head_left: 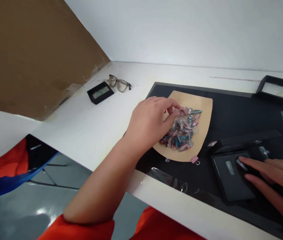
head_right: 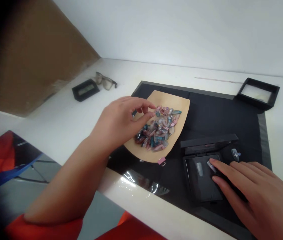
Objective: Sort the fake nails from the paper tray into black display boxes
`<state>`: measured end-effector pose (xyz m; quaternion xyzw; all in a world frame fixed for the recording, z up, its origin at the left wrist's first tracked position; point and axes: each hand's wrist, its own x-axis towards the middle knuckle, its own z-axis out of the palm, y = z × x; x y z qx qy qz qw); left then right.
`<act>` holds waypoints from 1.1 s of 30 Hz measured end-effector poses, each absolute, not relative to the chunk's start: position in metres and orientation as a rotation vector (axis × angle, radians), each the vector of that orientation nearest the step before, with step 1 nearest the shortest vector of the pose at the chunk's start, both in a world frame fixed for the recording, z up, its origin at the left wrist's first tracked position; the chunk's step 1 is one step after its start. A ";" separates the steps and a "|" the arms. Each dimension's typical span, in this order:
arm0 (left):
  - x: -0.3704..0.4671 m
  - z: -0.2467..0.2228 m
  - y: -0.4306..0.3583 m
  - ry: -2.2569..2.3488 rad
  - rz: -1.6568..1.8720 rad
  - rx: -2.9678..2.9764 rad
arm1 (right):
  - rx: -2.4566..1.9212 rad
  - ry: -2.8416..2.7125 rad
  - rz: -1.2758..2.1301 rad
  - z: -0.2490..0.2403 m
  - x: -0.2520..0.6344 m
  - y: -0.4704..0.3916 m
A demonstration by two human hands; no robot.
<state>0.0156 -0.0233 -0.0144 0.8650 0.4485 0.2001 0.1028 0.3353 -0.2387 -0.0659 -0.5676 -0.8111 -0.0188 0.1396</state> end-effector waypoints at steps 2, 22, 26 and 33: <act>0.017 -0.015 -0.023 1.318 0.570 2.565 | -1.652 -2.340 -0.046 -0.066 0.335 -0.239; 0.026 -0.027 -0.025 1.301 0.081 2.783 | -1.666 -2.348 -0.043 -0.068 0.336 -0.243; 0.025 -0.024 -0.023 1.320 0.134 2.755 | -1.687 -2.329 -0.021 -0.068 0.338 -0.243; 0.022 -0.024 -0.021 1.244 0.509 2.720 | -1.681 -2.334 0.003 -0.068 0.337 -0.244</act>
